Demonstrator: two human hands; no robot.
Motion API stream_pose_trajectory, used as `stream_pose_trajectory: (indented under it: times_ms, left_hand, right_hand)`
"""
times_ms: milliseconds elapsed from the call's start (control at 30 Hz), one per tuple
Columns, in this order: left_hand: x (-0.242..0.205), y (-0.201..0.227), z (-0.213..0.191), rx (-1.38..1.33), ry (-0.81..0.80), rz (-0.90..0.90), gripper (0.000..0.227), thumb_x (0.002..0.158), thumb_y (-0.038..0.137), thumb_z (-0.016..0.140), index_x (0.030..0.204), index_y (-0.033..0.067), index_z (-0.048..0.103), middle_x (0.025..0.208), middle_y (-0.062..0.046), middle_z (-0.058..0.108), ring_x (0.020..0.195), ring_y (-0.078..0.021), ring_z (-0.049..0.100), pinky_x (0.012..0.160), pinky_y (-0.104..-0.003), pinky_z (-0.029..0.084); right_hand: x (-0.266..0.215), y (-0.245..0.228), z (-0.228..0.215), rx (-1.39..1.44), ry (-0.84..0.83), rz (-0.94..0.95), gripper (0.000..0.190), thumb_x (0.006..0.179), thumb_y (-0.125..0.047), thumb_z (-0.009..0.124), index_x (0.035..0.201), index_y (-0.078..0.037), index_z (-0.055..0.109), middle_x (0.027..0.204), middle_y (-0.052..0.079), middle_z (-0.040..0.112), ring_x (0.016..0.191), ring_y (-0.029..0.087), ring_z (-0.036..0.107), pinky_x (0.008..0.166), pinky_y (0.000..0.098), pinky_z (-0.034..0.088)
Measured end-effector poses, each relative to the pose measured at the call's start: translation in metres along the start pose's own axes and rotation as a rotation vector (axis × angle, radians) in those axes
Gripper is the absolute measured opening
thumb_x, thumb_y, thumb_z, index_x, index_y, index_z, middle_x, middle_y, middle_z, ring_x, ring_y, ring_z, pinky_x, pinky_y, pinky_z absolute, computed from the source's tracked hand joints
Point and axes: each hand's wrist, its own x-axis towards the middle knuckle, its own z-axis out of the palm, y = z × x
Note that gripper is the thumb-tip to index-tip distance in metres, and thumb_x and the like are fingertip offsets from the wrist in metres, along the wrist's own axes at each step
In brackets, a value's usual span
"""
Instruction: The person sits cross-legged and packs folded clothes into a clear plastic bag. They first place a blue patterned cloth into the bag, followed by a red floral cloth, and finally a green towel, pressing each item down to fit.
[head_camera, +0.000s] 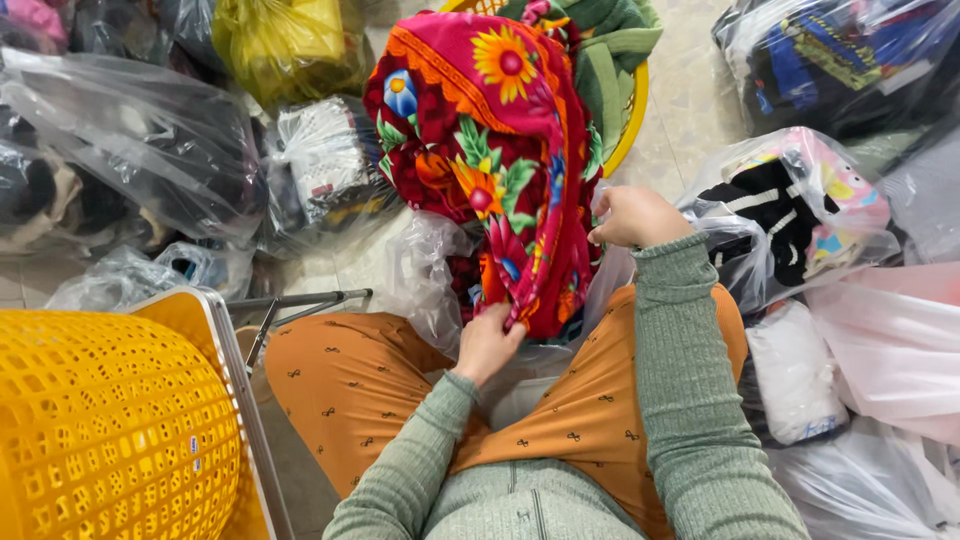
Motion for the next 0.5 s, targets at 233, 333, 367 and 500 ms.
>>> stream_pose_trajectory:
  times_ms: [233, 333, 367, 500]
  left_hand:
    - [0.007, -0.044, 0.027, 0.289, -0.313, -0.031, 0.057, 0.087, 0.028, 0.061, 0.14, 0.0067, 0.055, 0.118, -0.017, 0.067, 0.092, -0.0425, 0.068, 0.078, -0.054, 0.054]
    - [0.024, -0.028, 0.021, 0.257, -0.237, -0.033, 0.043, 0.094, 0.032, 0.06, 0.133, 0.0147, 0.064, 0.121, -0.014, 0.069, 0.099, -0.0382, 0.071, 0.087, -0.05, 0.055]
    - [0.035, -0.019, 0.014, 0.185, -0.094, 0.049, 0.041, 0.095, 0.03, 0.061, 0.134, 0.0149, 0.062, 0.125, -0.013, 0.068, 0.107, -0.0367, 0.069, 0.089, -0.049, 0.056]
    - [0.104, 0.024, -0.017, 0.061, 0.315, 0.325, 0.074, 0.091, 0.015, 0.072, 0.157, 0.0108, 0.038, 0.149, -0.025, 0.047, 0.139, -0.0419, 0.046, 0.114, -0.049, 0.043]
  right_hand:
    - [0.001, -0.002, 0.009, -0.012, -0.009, 0.012, 0.051, 0.074, -0.033, 0.087, 0.117, -0.009, 0.074, 0.112, 0.017, 0.075, 0.108, 0.034, 0.07, 0.095, 0.0424, 0.054]
    - [0.001, -0.002, 0.014, 0.013, 0.025, -0.024, 0.05, 0.073, -0.032, 0.087, 0.115, -0.009, 0.075, 0.112, 0.016, 0.075, 0.107, 0.034, 0.07, 0.094, 0.0423, 0.054]
    - [0.002, -0.002, 0.015, 0.006, 0.028, -0.027, 0.049, 0.073, -0.032, 0.087, 0.114, -0.008, 0.075, 0.112, 0.016, 0.075, 0.107, 0.034, 0.07, 0.094, 0.0423, 0.054]
    - [0.003, 0.001, 0.015, 0.021, 0.02, -0.006, 0.049, 0.073, -0.033, 0.087, 0.114, -0.008, 0.076, 0.11, 0.017, 0.075, 0.106, 0.034, 0.07, 0.094, 0.0428, 0.054]
